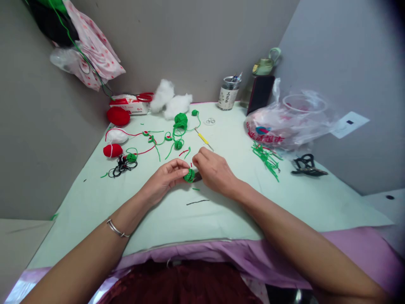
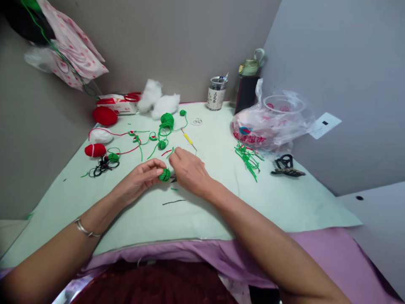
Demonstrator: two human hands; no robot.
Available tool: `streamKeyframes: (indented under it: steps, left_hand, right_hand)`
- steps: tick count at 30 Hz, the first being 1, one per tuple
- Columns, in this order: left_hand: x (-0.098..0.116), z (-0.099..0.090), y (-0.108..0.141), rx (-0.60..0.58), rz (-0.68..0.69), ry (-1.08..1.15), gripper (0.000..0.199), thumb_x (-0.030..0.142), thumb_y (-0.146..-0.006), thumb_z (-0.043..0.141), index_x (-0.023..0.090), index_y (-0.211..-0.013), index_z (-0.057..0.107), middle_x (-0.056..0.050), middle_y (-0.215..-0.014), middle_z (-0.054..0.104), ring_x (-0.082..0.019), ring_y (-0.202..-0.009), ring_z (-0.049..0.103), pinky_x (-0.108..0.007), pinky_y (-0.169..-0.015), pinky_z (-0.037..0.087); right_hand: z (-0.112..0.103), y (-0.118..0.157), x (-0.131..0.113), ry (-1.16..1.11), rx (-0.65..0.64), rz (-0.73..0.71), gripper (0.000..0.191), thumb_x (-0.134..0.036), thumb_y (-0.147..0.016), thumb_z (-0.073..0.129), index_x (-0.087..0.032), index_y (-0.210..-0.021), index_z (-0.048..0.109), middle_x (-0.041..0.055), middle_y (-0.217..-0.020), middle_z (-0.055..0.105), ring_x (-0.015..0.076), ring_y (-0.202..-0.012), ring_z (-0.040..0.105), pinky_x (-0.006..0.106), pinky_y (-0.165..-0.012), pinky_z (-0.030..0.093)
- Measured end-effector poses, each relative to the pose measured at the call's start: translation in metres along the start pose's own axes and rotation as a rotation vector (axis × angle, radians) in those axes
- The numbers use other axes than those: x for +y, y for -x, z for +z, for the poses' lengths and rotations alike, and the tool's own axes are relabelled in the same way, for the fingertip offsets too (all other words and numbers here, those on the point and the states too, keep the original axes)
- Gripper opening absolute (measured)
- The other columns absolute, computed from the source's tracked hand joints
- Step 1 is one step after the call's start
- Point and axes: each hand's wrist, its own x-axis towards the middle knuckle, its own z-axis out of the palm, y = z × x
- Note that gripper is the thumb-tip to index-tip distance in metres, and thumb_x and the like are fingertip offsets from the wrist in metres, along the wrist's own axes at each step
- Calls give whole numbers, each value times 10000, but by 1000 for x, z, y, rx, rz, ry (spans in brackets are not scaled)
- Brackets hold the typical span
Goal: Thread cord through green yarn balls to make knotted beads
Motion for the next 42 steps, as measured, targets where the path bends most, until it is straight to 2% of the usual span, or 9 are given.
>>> streamKeyframes:
  steps: [6, 9, 15, 19, 25, 30, 36, 39, 42]
  left_hand:
    - [2, -2, -1, 10, 3, 95, 159, 306, -835, 727, 174, -885, 654, -11, -876, 634, -112, -779, 613, -242, -769, 538]
    - [1, -3, -2, 23, 2, 137, 154, 301, -849, 715, 162, -882, 657, -12, -866, 646, -115, -782, 636, -248, -798, 556]
    - [0, -5, -3, 27, 9, 203, 140, 259, -862, 702, 127, -842, 660, -22, -839, 674, -121, -780, 683, -236, -803, 593]
    - [1, -5, -4, 95, 17, 281, 105, 184, -867, 672, 100, -805, 666, -50, -829, 703, -140, -770, 707, -245, -784, 618]
    - [2, -10, -10, 216, 14, 449, 200, 89, -920, 531, 75, -783, 676, -65, -760, 702, -150, -737, 729, -221, -737, 632]
    - [3, -13, -11, 223, 25, 482, 198, 109, -933, 507, 94, -834, 679, -59, -820, 700, -119, -716, 714, -198, -729, 621]
    - [10, -27, -7, 261, 173, 27, 166, 295, -884, 636, 159, -978, 649, -27, -880, 648, -141, -784, 684, -262, -771, 598]
    - [23, -38, -6, 282, 214, -385, 259, 372, -854, 663, 207, -1049, 623, -48, -1012, 649, -195, -899, 666, -372, -860, 572]
    - [45, -35, 3, 184, 271, -919, 390, 386, -803, 708, 250, -1162, 644, -103, -1253, 609, -323, -1177, 565, -521, -1003, 467]
  right_hand:
    - [-1, -6, 25, -359, 38, 234, 230, -255, -980, 438, -188, -784, 538, 32, -808, 574, 155, -722, 511, 274, -692, 368]
    - [-4, -7, 20, -487, -1, 262, 261, -305, -965, 489, -183, -744, 557, 7, -735, 575, 138, -684, 504, 265, -675, 367]
    - [-9, -6, 4, -644, -44, 268, 173, -283, -952, 499, -178, -968, 636, 6, -801, 630, 125, -686, 530, 253, -662, 402]
    - [-11, -6, 5, -705, -40, 334, 208, -305, -942, 510, -159, -890, 648, -6, -712, 589, 108, -607, 497, 246, -605, 398]
    - [-45, -4, -3, -952, -104, 306, 372, -432, -896, 618, -151, -653, 630, -35, -551, 482, 79, -517, 421, 224, -504, 341]
    - [-76, 3, -14, -1083, -62, 176, 308, -408, -918, 612, -165, -774, 735, -25, -549, 520, 77, -494, 421, 233, -476, 326]
    - [-97, 4, -4, -973, 49, 217, 235, -346, -909, 643, -195, -752, 731, -15, -572, 556, 86, -502, 439, 243, -460, 315]
    - [-106, 5, 9, -889, 175, 291, 251, -360, -910, 643, -202, -734, 726, -12, -570, 567, 84, -480, 419, 248, -447, 298]
    - [-109, 8, 21, -864, 248, 360, 253, -383, -899, 658, -202, -734, 721, -9, -561, 570, 92, -489, 436, 249, -446, 295]
